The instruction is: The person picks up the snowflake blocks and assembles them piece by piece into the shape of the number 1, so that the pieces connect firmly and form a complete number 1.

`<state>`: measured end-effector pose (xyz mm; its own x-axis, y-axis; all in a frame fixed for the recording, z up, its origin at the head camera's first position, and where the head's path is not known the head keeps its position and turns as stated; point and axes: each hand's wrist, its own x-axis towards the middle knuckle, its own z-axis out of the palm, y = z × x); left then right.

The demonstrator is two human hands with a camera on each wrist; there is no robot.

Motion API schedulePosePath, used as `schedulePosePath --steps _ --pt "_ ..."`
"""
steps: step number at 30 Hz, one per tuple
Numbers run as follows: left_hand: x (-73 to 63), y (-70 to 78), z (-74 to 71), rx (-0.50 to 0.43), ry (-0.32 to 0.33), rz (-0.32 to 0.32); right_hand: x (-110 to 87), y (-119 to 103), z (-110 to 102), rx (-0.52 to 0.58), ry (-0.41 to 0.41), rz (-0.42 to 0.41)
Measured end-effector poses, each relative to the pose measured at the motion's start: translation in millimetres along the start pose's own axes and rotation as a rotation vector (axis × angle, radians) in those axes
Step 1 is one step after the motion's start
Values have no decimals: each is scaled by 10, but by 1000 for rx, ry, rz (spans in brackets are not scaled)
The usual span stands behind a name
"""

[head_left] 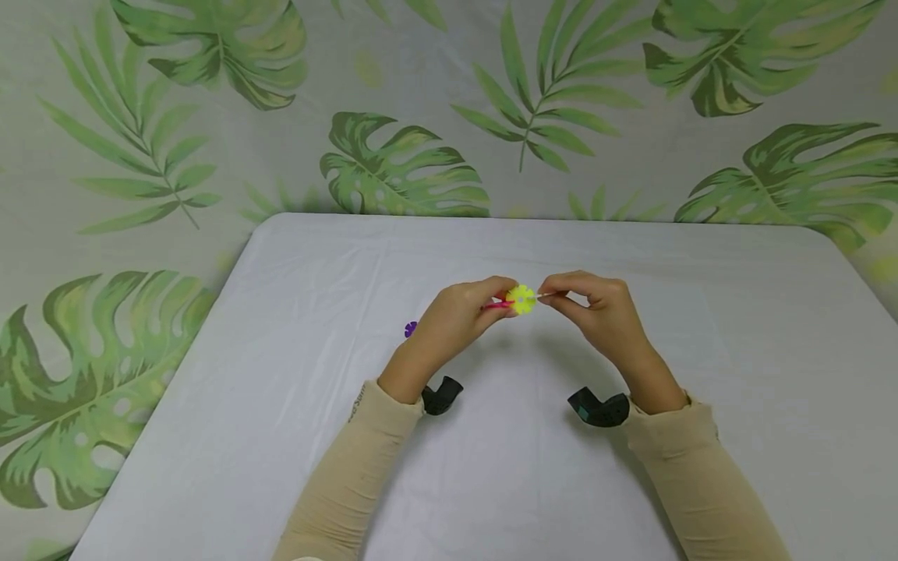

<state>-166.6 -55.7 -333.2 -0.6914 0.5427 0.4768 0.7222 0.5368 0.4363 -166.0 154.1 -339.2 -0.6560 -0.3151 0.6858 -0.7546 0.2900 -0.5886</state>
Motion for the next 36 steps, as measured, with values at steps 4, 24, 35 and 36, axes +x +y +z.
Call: schedulePosePath --steps 4,24,35,36 --pt "12 21 1 -56 42 10 11 -31 -19 104 26 57" --pt "22 177 67 -603 38 -75 57 -285 -130 502 175 143" --pt "18 255 171 -798 -70 -92 87 -321 -177 486 244 159" --pt "19 260 181 -821 -73 -97 87 -317 -177 477 248 168"
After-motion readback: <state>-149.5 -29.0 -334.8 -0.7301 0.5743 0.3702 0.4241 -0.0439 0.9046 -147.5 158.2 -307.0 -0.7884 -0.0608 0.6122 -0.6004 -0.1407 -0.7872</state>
